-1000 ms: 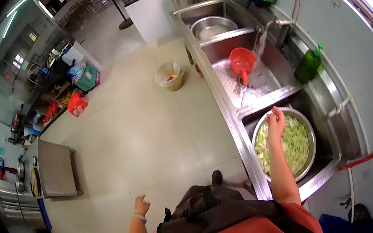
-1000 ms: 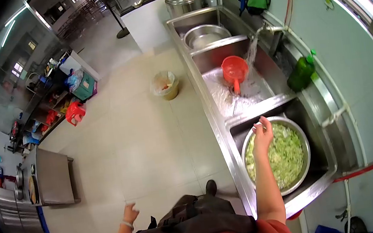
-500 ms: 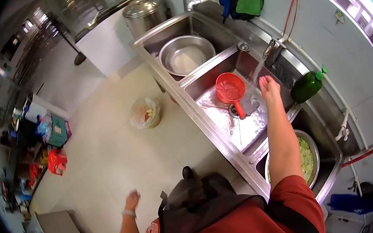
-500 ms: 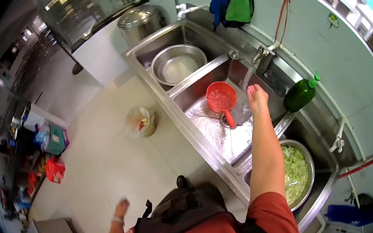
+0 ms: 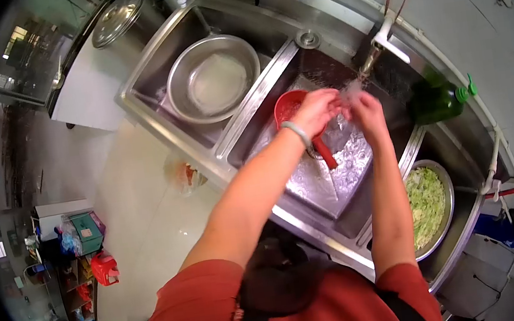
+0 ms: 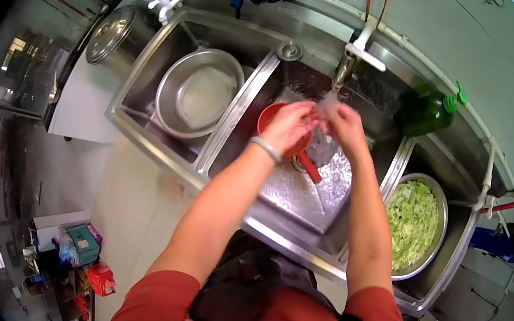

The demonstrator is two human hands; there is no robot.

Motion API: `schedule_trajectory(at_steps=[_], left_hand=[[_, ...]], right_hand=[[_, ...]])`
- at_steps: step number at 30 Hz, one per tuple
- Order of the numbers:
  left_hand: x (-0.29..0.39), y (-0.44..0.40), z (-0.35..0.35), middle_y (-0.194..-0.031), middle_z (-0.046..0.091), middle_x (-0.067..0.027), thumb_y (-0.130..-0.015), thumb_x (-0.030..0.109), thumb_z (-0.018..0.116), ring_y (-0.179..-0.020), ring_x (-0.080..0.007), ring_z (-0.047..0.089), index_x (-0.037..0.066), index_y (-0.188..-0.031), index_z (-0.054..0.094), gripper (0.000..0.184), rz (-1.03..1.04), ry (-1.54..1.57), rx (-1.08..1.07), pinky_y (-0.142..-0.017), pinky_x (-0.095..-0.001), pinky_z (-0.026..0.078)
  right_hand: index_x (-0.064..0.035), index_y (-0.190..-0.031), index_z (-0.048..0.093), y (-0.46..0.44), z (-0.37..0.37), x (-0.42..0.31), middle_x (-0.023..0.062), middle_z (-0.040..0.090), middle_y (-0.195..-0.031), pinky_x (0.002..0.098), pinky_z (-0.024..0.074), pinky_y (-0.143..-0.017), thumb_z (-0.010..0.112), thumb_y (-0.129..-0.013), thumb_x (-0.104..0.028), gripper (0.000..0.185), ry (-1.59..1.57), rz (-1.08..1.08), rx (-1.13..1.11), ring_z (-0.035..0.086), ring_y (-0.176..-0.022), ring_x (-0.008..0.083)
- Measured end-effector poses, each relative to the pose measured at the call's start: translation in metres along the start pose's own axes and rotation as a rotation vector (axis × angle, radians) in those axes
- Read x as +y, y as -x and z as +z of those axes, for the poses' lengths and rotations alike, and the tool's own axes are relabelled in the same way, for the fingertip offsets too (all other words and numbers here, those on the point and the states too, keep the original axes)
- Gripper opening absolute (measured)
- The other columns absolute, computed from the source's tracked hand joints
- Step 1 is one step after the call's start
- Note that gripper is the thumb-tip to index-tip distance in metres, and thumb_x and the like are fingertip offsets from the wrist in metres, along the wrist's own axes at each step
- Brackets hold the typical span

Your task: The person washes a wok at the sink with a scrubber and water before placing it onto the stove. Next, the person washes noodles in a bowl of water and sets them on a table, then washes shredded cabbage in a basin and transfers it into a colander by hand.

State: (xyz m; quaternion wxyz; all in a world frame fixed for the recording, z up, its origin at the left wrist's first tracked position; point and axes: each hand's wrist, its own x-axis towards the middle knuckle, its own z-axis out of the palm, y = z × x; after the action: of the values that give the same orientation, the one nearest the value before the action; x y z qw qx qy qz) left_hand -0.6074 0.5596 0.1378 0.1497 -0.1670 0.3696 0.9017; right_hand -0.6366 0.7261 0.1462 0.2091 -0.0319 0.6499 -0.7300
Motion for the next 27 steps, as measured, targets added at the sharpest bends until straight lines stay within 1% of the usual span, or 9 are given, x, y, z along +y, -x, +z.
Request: schedule_trajectory(at_steps=[2, 5, 7, 10, 11, 13, 17, 19, 27], left_hand=[[-0.013, -0.039, 0.015, -0.092, 0.062, -0.0071, -0.089, 0.006, 0.055, -0.081, -0.0167, 0.060, 0.001, -0.106, 0.058, 0.018, -0.082, 0.090, -0.006, -0.072, -0.0287, 0.053], [-0.022, -0.064, 0.019, -0.085, 0.061, -0.0049, -0.088, 0.003, 0.055, -0.072, -0.0139, 0.059, 0.000, -0.101, 0.059, 0.014, -0.179, 0.098, -0.019, -0.063, -0.0251, 0.051], [-0.020, -0.061, 0.018, -0.083, 0.061, -0.0037, -0.088, 0.003, 0.055, -0.069, -0.0111, 0.058, 0.000, -0.101, 0.060, 0.014, -0.177, -0.033, -0.085, -0.058, -0.0219, 0.048], [-0.028, -0.054, -0.010, -0.089, 0.061, -0.0036, -0.086, 0.006, 0.060, -0.066, -0.0071, 0.054, -0.001, -0.112, 0.057, 0.027, -0.279, -0.614, -0.143, -0.057, -0.0201, 0.045], [-0.027, -0.042, -0.016, -0.100, 0.062, -0.0078, -0.084, 0.008, 0.064, -0.075, -0.0108, 0.058, -0.004, -0.122, 0.052, 0.042, -0.257, -0.714, -0.118, -0.065, -0.0226, 0.048], [-0.051, -0.036, -0.057, -0.117, 0.058, -0.0130, -0.084, 0.012, 0.064, -0.105, -0.0198, 0.055, -0.005, -0.128, 0.047, 0.050, -0.170, -0.972, -0.169, -0.089, -0.0291, 0.046], [-0.063, -0.007, -0.102, -0.114, 0.058, -0.0105, -0.086, 0.012, 0.061, -0.106, -0.0179, 0.054, -0.003, -0.123, 0.052, 0.040, -0.380, -0.919, -0.152, -0.092, -0.0285, 0.044], [-0.061, 0.005, -0.119, -0.113, 0.058, -0.0098, -0.088, 0.013, 0.061, -0.106, -0.0171, 0.054, -0.002, -0.122, 0.052, 0.038, -0.405, -0.927, -0.205, -0.092, -0.0282, 0.044], [-0.010, 0.027, -0.126, -0.113, 0.057, -0.0081, -0.091, 0.013, 0.058, -0.107, -0.0150, 0.053, 0.000, -0.123, 0.051, 0.036, -0.414, -0.855, -0.283, -0.091, -0.0263, 0.044]], right_hand=[[-0.0017, -0.105, 0.060, 0.012, -0.015, 0.019, 0.0042, 0.062, -0.079, 0.0226, 0.0484, -0.059, 0.055, -0.090, -0.008, 0.017, 0.112, -0.002, 0.210, 0.059, -0.071, 0.0097], [-0.0021, -0.109, 0.063, 0.015, -0.077, 0.112, 0.0144, 0.068, -0.099, 0.0309, 0.0498, -0.077, 0.059, -0.084, -0.006, 0.025, 0.642, -0.072, 0.308, 0.065, -0.084, 0.0219], [-0.0068, -0.115, 0.062, 0.025, -0.082, 0.158, 0.0163, 0.066, -0.104, 0.0351, 0.0493, -0.082, 0.065, -0.079, -0.014, 0.037, 0.992, 0.166, 0.276, 0.065, -0.093, 0.0279], [-0.0086, -0.119, 0.061, 0.019, -0.060, 0.234, 0.0174, 0.064, -0.109, 0.0366, 0.0487, -0.085, 0.066, -0.079, -0.020, 0.042, 0.654, 0.597, 0.184, 0.063, -0.099, 0.0300], [-0.0181, -0.118, 0.062, 0.013, -0.062, 0.312, 0.0173, 0.067, -0.097, 0.0377, 0.0506, -0.078, 0.065, -0.081, -0.021, 0.037, 0.828, 0.425, 0.216, 0.065, -0.085, 0.0319], [-0.0148, -0.106, 0.068, 0.009, -0.024, 0.280, 0.0124, 0.069, -0.083, 0.0346, 0.0513, -0.071, 0.064, -0.079, -0.015, 0.026, 1.429, 0.149, 0.406, 0.066, -0.073, 0.0281], [-0.0067, -0.078, 0.071, -0.008, -0.028, 0.274, 0.0080, 0.067, -0.072, 0.0312, 0.0496, -0.063, 0.062, -0.076, -0.009, 0.009, 0.783, 0.410, 0.402, 0.063, -0.063, 0.0203], [-0.0038, -0.073, 0.069, -0.007, -0.043, 0.248, 0.0112, 0.066, -0.069, 0.0317, 0.0483, -0.060, 0.065, -0.074, -0.016, 0.013, 0.502, 0.234, 0.711, 0.062, -0.060, 0.0199], [-0.0040, -0.074, 0.064, 0.018, -0.053, -0.047, -0.0022, 0.058, -0.069, 0.0203, 0.0392, -0.057, 0.058, -0.077, -0.004, 0.007, 0.359, -0.208, 0.710, 0.050, -0.062, 0.0053]])
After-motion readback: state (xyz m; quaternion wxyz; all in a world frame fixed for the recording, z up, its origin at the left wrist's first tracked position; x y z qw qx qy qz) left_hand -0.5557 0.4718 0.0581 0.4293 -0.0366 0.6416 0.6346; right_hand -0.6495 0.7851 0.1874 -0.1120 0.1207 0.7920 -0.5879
